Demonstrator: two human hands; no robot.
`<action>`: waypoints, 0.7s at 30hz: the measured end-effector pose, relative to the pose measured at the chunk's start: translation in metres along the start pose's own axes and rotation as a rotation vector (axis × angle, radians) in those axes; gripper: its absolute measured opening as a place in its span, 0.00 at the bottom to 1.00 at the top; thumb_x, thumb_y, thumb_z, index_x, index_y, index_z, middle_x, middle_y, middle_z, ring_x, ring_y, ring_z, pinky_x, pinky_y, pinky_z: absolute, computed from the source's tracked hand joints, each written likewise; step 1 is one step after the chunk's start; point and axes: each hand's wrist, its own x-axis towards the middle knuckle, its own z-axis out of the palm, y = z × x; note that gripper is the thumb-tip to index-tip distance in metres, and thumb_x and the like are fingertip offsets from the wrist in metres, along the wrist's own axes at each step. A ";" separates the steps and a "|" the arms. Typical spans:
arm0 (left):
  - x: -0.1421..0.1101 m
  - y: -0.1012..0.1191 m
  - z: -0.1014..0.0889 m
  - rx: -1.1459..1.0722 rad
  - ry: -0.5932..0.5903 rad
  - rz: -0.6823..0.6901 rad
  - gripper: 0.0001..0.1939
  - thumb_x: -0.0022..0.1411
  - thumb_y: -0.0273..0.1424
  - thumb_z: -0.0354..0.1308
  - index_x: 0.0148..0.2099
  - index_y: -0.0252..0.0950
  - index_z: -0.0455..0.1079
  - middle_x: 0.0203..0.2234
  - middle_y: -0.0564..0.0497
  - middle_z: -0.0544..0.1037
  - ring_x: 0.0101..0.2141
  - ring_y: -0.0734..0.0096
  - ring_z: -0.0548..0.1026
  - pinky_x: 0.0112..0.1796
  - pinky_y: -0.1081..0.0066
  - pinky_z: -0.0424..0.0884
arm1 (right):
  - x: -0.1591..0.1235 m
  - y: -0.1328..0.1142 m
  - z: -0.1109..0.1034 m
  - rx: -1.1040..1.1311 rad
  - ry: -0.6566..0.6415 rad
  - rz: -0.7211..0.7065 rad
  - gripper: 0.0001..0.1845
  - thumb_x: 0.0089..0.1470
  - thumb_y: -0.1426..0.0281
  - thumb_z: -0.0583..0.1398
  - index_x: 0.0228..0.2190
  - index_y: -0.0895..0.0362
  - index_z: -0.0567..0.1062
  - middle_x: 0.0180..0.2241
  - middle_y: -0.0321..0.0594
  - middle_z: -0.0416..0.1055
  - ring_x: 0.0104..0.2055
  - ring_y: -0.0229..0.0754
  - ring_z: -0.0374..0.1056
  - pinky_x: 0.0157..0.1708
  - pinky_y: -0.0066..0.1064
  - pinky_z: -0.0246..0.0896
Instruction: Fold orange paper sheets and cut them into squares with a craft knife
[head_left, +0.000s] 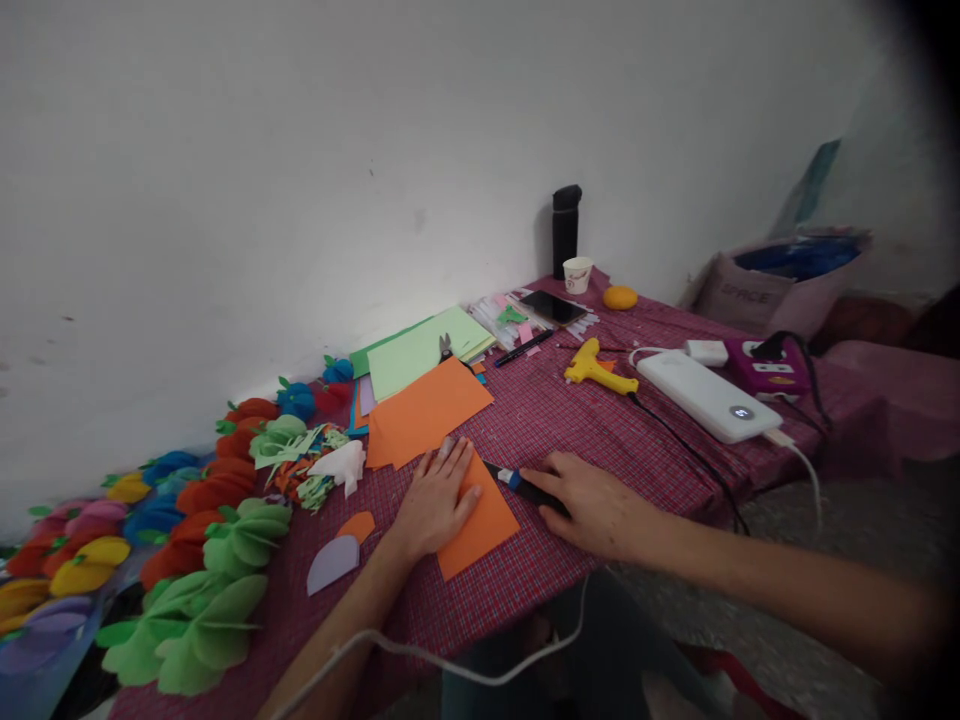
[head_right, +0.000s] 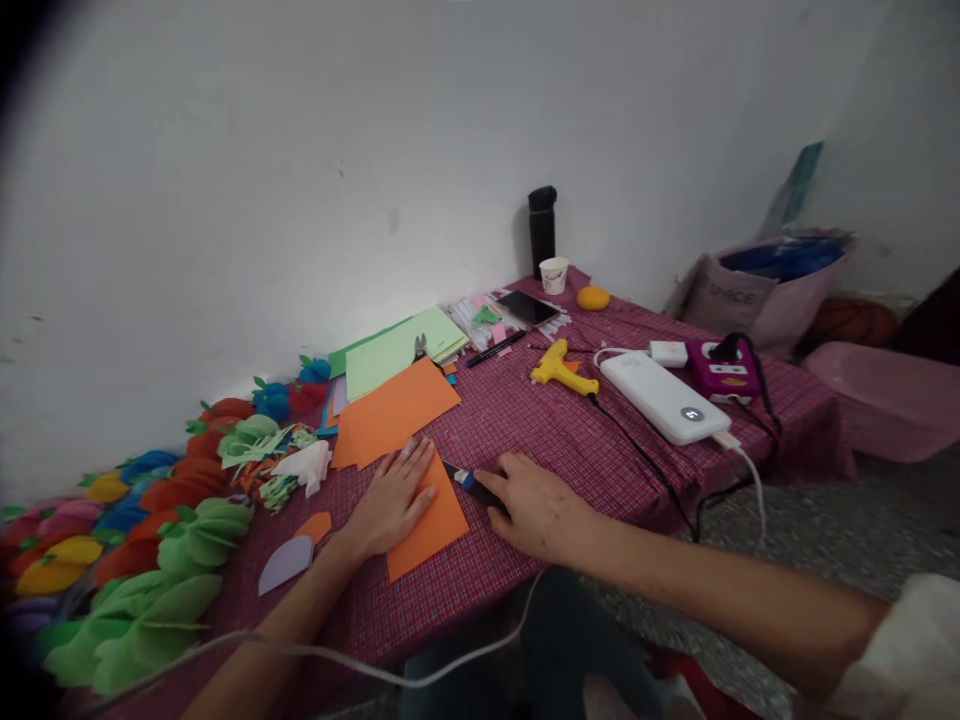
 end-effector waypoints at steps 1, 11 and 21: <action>0.000 0.000 0.000 0.002 0.002 0.000 0.30 0.66 0.43 0.35 0.66 0.37 0.38 0.63 0.50 0.47 0.62 0.64 0.40 0.58 0.57 0.44 | 0.001 0.000 0.000 -0.002 -0.007 -0.004 0.23 0.52 0.70 0.54 0.51 0.56 0.66 0.37 0.45 0.64 0.39 0.44 0.61 0.40 0.36 0.57; 0.000 0.000 0.000 0.004 0.014 0.015 0.30 0.66 0.43 0.35 0.66 0.38 0.38 0.63 0.49 0.46 0.62 0.63 0.41 0.58 0.57 0.43 | 0.018 -0.001 0.005 0.002 0.021 -0.021 0.23 0.51 0.69 0.54 0.51 0.56 0.66 0.37 0.45 0.64 0.39 0.44 0.61 0.41 0.35 0.57; 0.000 0.000 -0.001 -0.001 0.006 0.015 0.30 0.65 0.43 0.36 0.66 0.37 0.38 0.63 0.49 0.46 0.62 0.64 0.41 0.58 0.57 0.43 | 0.022 -0.001 0.005 -0.029 0.005 -0.013 0.22 0.51 0.69 0.54 0.50 0.57 0.67 0.36 0.45 0.64 0.38 0.44 0.61 0.39 0.34 0.56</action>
